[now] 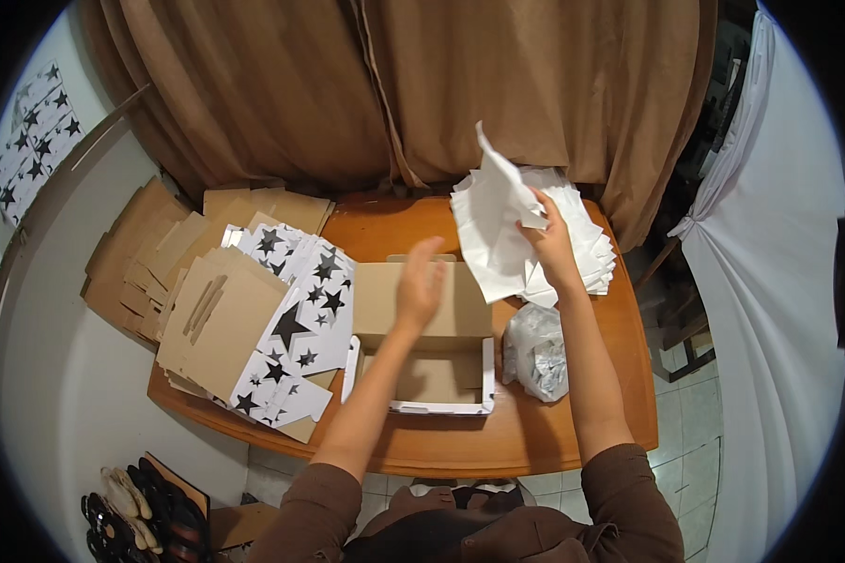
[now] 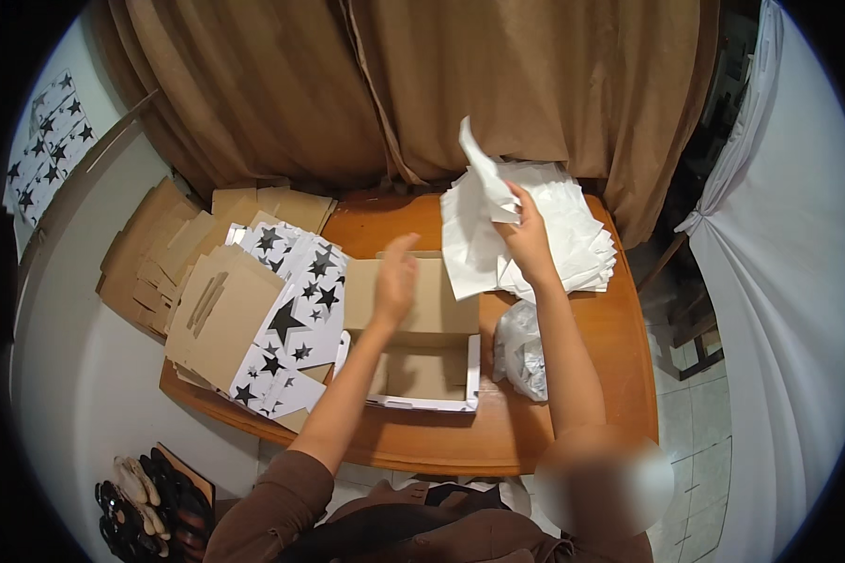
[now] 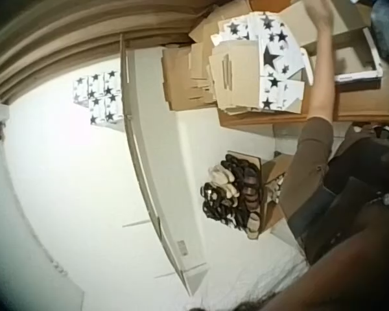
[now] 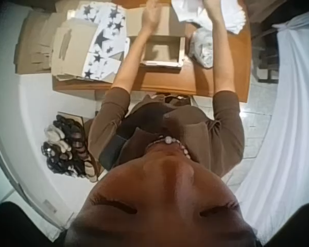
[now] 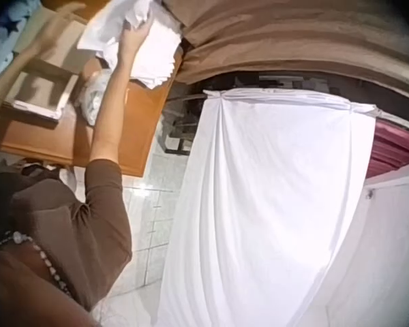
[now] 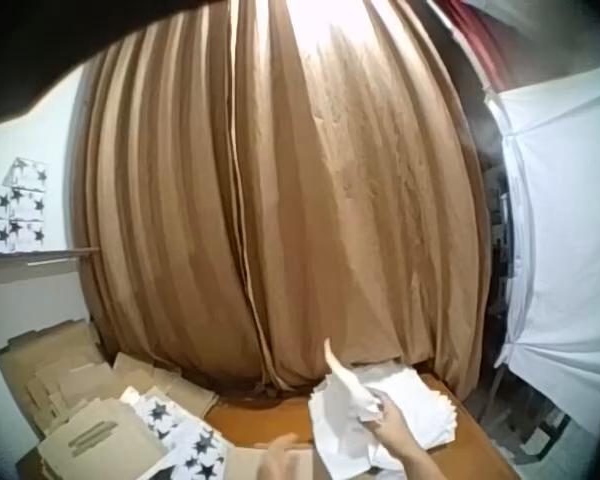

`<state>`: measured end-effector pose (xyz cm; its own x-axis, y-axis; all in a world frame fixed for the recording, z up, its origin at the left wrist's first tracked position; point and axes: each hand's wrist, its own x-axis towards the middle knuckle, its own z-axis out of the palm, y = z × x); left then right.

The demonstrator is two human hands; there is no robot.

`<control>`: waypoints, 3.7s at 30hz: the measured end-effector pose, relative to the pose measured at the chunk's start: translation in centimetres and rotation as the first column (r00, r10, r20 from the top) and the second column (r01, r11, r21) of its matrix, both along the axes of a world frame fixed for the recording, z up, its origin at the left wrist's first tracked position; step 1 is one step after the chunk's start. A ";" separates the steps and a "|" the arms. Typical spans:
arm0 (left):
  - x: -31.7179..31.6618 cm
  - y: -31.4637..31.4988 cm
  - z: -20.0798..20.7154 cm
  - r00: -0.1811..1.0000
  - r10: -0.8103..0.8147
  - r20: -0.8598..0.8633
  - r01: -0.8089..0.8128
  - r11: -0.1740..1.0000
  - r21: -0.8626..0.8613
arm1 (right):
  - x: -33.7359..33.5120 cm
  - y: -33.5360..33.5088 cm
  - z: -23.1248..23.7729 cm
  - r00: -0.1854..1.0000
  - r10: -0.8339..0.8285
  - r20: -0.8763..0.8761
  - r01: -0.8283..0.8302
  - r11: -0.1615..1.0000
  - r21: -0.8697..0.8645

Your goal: The recorder is shown folding cardboard shoe box blanks into completed boxes and stacking them.

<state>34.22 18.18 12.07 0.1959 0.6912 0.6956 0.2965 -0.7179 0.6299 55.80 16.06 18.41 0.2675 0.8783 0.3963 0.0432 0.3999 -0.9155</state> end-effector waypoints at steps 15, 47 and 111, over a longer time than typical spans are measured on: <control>-21.0 3.9 -5.0 0.988 0.058 -0.142 -0.119 0.875 -0.470 | -5.4 -3.5 -5.7 0.831 0.326 -0.450 -0.496 0.800 -0.337; -13.6 -6.0 -9.7 0.672 -0.027 -0.740 0.188 0.973 0.136 | -13.2 -7.4 -14.3 0.021 0.044 0.999 -0.348 0.937 -0.034; -11.9 -3.6 -13.1 -0.363 -0.130 -0.923 0.197 0.957 -0.212 | -13.3 -5.0 -21.5 -0.229 0.750 0.621 0.463 0.645 -0.608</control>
<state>22.29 14.59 -1.05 0.6987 0.4563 -0.5510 0.3247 -0.8886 -0.3241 42.50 11.04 -3.08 0.0056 0.8256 -0.5642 0.9592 0.1551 0.2365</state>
